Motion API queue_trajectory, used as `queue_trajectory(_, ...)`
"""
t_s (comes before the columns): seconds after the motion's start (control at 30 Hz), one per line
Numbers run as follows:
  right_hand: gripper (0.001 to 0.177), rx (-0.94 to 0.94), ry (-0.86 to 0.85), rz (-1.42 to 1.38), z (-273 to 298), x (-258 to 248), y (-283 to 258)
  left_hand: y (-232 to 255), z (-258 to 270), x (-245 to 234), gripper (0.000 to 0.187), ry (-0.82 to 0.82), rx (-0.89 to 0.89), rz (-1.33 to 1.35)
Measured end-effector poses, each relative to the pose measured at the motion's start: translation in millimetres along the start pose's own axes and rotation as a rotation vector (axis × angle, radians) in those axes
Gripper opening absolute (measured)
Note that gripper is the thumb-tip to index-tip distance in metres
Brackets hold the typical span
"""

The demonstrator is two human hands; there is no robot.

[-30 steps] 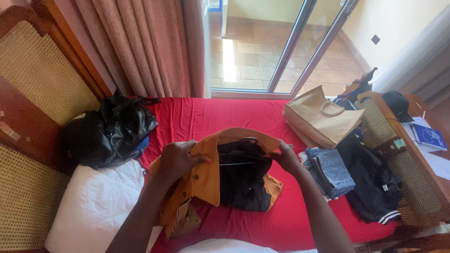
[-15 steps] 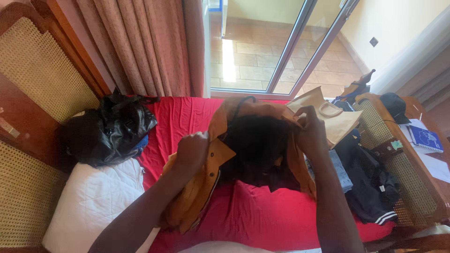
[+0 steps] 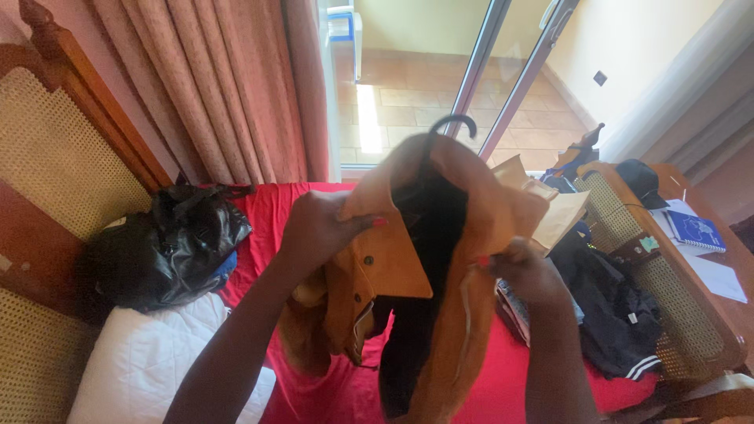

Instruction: The person opens a wooden closet, selects a brown jacket on a hanger, and lays it on a bed. They then fasten the front zipper and secure the buttons and drawstring ties.

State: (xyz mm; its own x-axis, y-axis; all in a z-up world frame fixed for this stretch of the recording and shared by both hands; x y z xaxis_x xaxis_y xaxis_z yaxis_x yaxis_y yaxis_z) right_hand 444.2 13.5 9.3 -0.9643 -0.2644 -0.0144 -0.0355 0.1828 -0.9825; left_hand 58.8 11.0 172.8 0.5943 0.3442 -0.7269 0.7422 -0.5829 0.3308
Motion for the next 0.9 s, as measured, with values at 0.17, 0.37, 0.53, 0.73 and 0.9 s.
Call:
queue_trajectory(0.17, 0.033, 0.154, 0.029, 0.319, 1.7, 69.9, 64.4, -17.2, 21.3, 60.0, 0.048, -0.168, 0.017, 0.127)
queue_trajectory(0.37, 0.078, 0.01, 0.072, -0.129, 35.9, 96.8, 62.6, -58.7, 59.3, 122.1, 0.058, -0.327, -0.03, -0.023)
queue_trajectory(0.53, 0.095, -0.102, -0.046, 0.011, 40.7, 111.2, 35.6, -84.1, 73.6, 139.3, 0.06, -0.419, -0.113, -0.101)
queue_trajectory(0.73, 0.058, 0.124, 0.369, 0.251, 19.9, 116.9, 81.8, -88.3, 92.7, 148.1, 0.055, -0.373, -0.082, -0.095)
queue_trajectory(0.9, 0.012, 0.042, 0.269, -0.543, 17.0, 100.6, 135.4, -104.0, 99.6, 145.1, 0.057, -0.431, -0.124, -0.061)
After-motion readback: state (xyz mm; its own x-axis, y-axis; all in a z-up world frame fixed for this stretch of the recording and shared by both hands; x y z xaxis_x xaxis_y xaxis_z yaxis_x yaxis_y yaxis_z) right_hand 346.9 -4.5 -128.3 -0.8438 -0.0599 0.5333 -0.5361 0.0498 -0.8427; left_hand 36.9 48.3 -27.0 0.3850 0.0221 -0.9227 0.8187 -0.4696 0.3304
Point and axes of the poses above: each hand's wrist, its own z-axis away from the middle knuckle, its own x-axis out of the palm, y = z × x, the point moved 3 cm from there along -z, towards the middle knuckle, and after that the axes turned 11 degrees about -z, right-handed, at the moved point
